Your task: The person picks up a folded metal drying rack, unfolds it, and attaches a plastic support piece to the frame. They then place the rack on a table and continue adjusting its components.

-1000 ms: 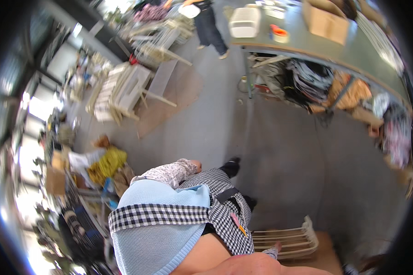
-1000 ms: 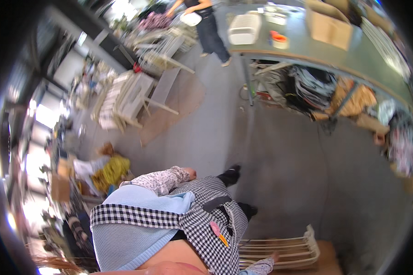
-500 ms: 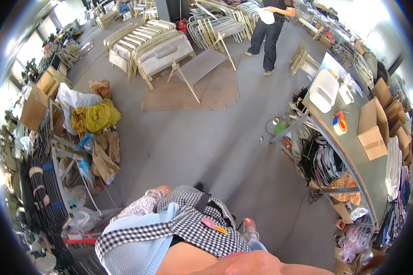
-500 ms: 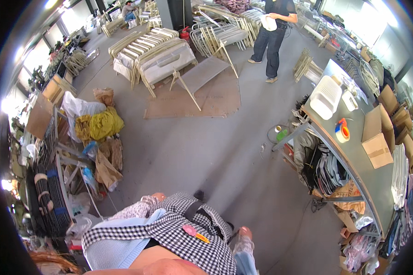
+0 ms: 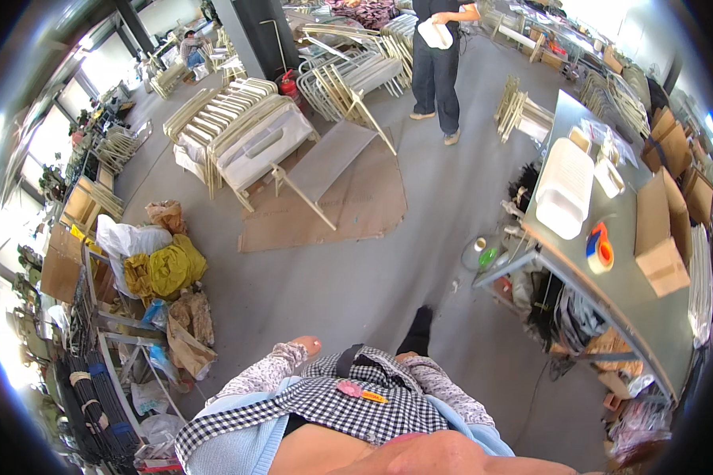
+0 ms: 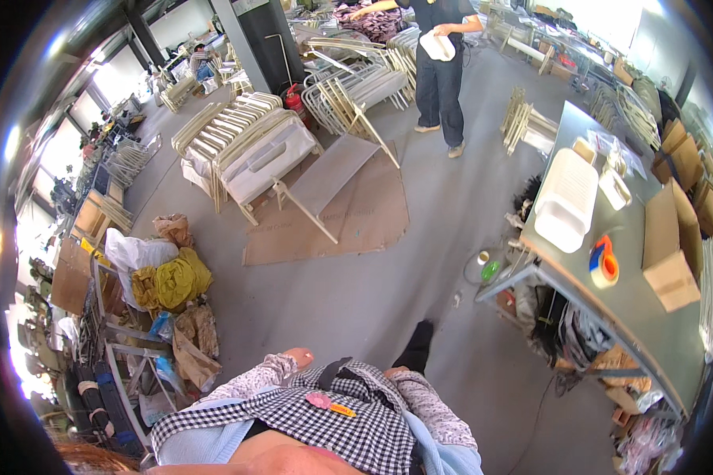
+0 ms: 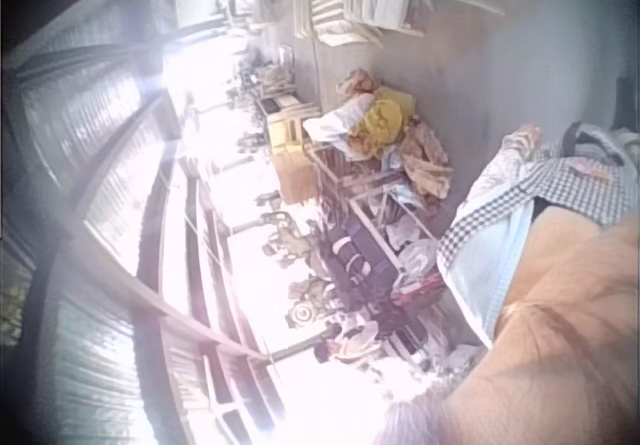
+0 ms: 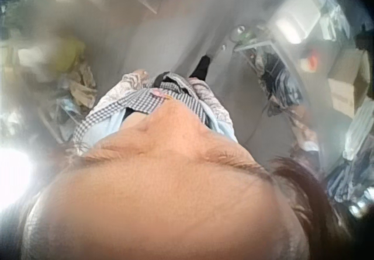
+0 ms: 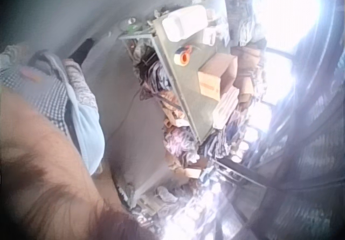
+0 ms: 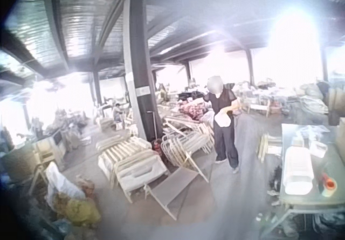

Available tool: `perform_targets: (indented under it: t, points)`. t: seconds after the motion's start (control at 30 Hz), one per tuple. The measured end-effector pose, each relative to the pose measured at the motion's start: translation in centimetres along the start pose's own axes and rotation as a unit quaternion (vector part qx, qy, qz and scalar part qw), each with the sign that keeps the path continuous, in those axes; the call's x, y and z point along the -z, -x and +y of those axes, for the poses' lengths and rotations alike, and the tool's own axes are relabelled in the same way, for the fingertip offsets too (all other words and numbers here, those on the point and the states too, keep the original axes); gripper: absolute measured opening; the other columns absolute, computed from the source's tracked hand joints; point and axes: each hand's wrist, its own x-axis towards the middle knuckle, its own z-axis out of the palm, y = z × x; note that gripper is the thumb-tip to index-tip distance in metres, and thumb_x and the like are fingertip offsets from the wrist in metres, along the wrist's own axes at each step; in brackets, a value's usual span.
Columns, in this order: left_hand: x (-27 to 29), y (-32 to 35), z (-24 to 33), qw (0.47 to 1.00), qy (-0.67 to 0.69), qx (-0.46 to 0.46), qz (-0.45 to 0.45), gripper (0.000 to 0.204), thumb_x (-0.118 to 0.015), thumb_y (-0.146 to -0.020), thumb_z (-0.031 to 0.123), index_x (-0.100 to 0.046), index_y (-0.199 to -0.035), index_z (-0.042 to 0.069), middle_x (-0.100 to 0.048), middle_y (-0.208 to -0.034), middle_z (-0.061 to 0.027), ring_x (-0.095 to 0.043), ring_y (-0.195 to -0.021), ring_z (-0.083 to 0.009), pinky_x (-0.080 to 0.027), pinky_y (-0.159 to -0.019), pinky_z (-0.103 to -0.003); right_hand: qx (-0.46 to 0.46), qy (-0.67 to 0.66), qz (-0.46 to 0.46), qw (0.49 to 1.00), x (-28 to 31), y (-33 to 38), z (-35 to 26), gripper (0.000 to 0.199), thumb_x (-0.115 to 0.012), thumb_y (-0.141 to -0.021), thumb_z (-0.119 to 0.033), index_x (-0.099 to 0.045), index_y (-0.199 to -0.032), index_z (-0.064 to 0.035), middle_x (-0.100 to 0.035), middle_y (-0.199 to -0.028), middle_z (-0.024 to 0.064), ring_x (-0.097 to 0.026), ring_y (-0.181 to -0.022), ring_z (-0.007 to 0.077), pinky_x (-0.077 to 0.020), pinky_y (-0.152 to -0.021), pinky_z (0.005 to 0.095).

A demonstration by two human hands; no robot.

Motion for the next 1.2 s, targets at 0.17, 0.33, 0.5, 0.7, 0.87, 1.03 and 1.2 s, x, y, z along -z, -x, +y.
perform_targets:
  t: [0.17,0.33,0.5,0.7,0.87,1.03,1.2]
  points:
    - [7.5,-7.8,11.7,0.999,0.045,-0.003,0.006,0.037,-0.05,-0.084,0.037,-0.066,-0.108,0.013,-0.067,-0.105,-0.013,-0.062,-0.101,-0.0318,-0.048,-0.089,-0.04,-0.033,-0.125,0.048,0.99,9.7,3.7,8.5,0.046,-0.05,-0.088,-0.044,-0.061,-0.121,-0.0143,-0.053,-0.133,0.0123,-0.049,-0.123,0.0286,-0.0407,-0.099,0.0431]
    - [9.4,-12.2,15.8,0.998,0.065,0.002,0.018,0.039,-0.044,-0.086,0.035,-0.065,-0.109,0.01,-0.064,-0.11,-0.0172,-0.058,-0.106,-0.036,-0.045,-0.09,-0.043,-0.001,-0.143,0.247,0.958,17.5,5.6,15.1,0.033,-0.054,-0.084,-0.037,-0.068,-0.104,-0.0137,-0.065,-0.107,0.0151,-0.06,-0.101,0.0352,-0.0472,-0.09,0.0427]
    - [9.7,-19.7,17.6,0.994,0.029,0.088,-0.056,0.037,-0.046,-0.084,0.034,-0.067,-0.105,0.012,-0.066,-0.105,-0.0143,-0.06,-0.101,-0.0362,-0.047,-0.086,-0.043,-0.003,-0.157,0.352,0.923,29.9,6.0,21.2,0.03,-0.054,-0.085,-0.035,-0.069,-0.101,-0.0146,-0.065,-0.103,0.0173,-0.06,-0.099,0.0349,-0.0475,-0.089,0.0434]
    - [12.9,-29.9,17.8,0.965,0.012,0.181,-0.191,0.04,-0.049,-0.084,0.031,-0.065,-0.112,0.009,-0.061,-0.117,-0.0188,-0.058,-0.11,-0.0359,-0.044,-0.096,-0.043,0.063,-0.298,0.411,0.859,45.8,5.6,26.7,0.031,-0.055,-0.087,-0.031,-0.065,-0.105,-0.007,-0.067,-0.093,0.0115,-0.063,-0.09,0.0269,-0.049,-0.083,0.0351]
    - [21.3,-45.6,17.3,0.995,-0.021,0.075,-0.063,0.034,-0.044,-0.085,0.03,-0.067,-0.096,0.007,-0.066,-0.101,-0.0197,-0.062,-0.097,-0.0366,-0.048,-0.083,-0.046,-0.07,-0.506,0.396,0.763,47.9,2.5,37.7,0.027,-0.059,-0.09,-0.023,-0.065,-0.104,-0.0011,-0.066,-0.086,0.0085,-0.061,-0.077,0.0134,-0.0498,-0.07,0.0299]
    - [37.7,-52.7,28.8,0.964,0.255,0.029,0.062,0.032,-0.046,-0.088,0.028,-0.065,-0.099,0.006,-0.068,-0.089,-0.0108,-0.064,-0.079,-0.0207,-0.051,-0.074,-0.032,-0.211,-0.521,0.285,0.776,43.9,3.7,47.7,0.034,-0.061,-0.086,-0.033,-0.065,-0.1,-0.0021,-0.068,-0.09,0.0125,-0.066,-0.087,0.0205,-0.0523,-0.072,0.0337]
    - [44.7,-60.1,32.5,0.913,0.403,0.05,0.023,0.031,-0.054,-0.085,0.021,-0.06,-0.11,0.002,-0.068,-0.091,-0.0057,-0.063,-0.079,-0.0134,-0.051,-0.072,-0.028,-0.223,-0.556,0.291,0.746,51.5,1.0,43.4,0.032,-0.06,-0.086,-0.032,-0.066,-0.096,-0.0023,-0.067,-0.083,0.0111,-0.065,-0.08,0.0194,-0.0515,-0.067,0.0334]
